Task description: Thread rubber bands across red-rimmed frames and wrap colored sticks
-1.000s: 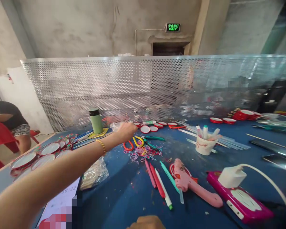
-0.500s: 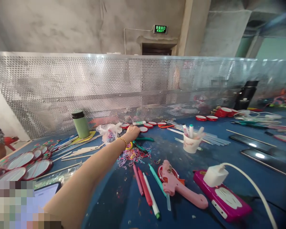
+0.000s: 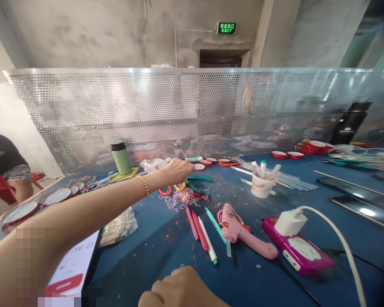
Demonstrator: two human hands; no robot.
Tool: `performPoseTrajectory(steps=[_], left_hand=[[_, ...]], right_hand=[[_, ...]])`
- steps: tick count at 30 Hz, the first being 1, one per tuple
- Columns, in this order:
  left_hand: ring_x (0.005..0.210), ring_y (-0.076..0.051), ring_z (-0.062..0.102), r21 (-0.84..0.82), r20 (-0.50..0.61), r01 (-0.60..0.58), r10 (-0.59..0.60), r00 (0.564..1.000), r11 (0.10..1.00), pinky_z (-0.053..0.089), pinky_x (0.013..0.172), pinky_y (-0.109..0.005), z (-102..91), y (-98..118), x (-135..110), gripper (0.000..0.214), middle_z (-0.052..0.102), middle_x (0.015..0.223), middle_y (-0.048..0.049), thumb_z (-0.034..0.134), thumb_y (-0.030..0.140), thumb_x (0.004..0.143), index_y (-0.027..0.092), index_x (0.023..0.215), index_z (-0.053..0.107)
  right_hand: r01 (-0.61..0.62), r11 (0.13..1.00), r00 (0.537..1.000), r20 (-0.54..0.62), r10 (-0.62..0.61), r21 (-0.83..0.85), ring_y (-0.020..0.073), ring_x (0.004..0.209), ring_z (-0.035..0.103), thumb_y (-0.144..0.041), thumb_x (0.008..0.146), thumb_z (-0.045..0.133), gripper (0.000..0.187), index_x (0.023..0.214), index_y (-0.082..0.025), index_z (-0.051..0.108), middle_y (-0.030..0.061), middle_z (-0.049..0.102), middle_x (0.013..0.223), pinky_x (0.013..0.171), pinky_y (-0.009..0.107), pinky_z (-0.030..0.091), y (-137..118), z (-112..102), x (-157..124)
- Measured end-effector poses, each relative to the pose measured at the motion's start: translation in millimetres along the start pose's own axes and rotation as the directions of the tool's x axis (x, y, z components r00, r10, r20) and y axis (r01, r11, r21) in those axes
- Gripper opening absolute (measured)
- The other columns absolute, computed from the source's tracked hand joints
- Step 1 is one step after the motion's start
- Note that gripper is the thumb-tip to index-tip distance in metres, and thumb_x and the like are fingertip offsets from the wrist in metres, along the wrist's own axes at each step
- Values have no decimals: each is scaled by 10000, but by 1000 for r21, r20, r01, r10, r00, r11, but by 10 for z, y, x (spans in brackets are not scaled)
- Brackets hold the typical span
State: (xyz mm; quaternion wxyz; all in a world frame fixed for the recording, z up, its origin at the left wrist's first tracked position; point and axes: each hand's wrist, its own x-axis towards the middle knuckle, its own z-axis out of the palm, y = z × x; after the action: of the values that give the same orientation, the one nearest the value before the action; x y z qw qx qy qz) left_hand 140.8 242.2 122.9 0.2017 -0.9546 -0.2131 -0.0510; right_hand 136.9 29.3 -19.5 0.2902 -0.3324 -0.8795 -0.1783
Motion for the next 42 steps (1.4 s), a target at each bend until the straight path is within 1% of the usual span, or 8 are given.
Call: performPoseTrajectory(steps=[5,11,13,17,19,26,34,42], left_hand=[[775,-216,618,14,-41,-145,145,989,989,443,666,-350,-296,363,-908,253,654,977,-143,416,66,905,143,1072,590],[868,-229,627,-203,-15,-120,120,993,972,475,765,-367,-393,838,-2110,244,662,1021,-93,518,98,869,242,1047,602],[939,-235,633,-266,-46,-112,104,994,957,477,828,-379,-384,955,-2353,322,662,1079,-97,555,104,839,281,1103,604],[943,-240,649,-263,-89,-158,140,986,952,495,777,-369,-343,1107,-2520,322,665,1072,-117,575,129,830,281,1110,626],[878,-238,655,-199,-119,-217,196,973,956,500,728,-371,-290,1149,-2511,238,674,1017,-126,549,141,859,229,1061,637],[624,-180,591,-83,-294,-229,196,936,970,455,598,-326,6,1284,-2486,45,650,796,-34,595,180,879,164,838,590],[420,-135,400,-90,-761,-31,-49,647,995,285,438,-310,287,1417,-2376,319,450,507,3,391,21,888,175,630,497],[393,-118,409,-112,-775,-17,-77,628,994,303,441,-274,278,1382,-2373,367,439,477,16,363,25,923,179,613,485]], right_hand=[[-14,1000,997,-79,15,11,108,377,509,-189,971,407,324,664,-197,512,-39,576,499,381,268,252,-31,-237,108],[-196,961,978,111,177,194,84,602,620,-204,1035,401,359,772,-185,645,-40,662,673,593,203,444,-94,-1116,255],[-293,933,951,162,263,209,70,596,601,-195,1016,461,289,807,-191,660,-53,648,674,587,184,440,-2,-1384,283],[-488,873,873,-7,488,22,96,627,623,-193,966,516,224,817,-195,684,-22,691,724,602,215,444,464,-1619,346],[-532,840,846,-38,531,-104,108,612,612,-157,925,544,210,782,-192,694,-17,700,714,591,230,423,743,-1594,401],[-536,791,759,242,604,-294,145,637,617,-157,873,601,188,743,-193,731,14,710,694,605,251,370,1246,-1227,649],[-314,885,745,489,455,-344,198,880,692,-166,915,593,189,880,-212,772,61,763,936,701,243,399,1413,-645,856],[-192,915,679,625,385,-356,192,814,668,-84,893,576,205,850,-173,756,81,738,869,623,253,331,1448,-410,946]])
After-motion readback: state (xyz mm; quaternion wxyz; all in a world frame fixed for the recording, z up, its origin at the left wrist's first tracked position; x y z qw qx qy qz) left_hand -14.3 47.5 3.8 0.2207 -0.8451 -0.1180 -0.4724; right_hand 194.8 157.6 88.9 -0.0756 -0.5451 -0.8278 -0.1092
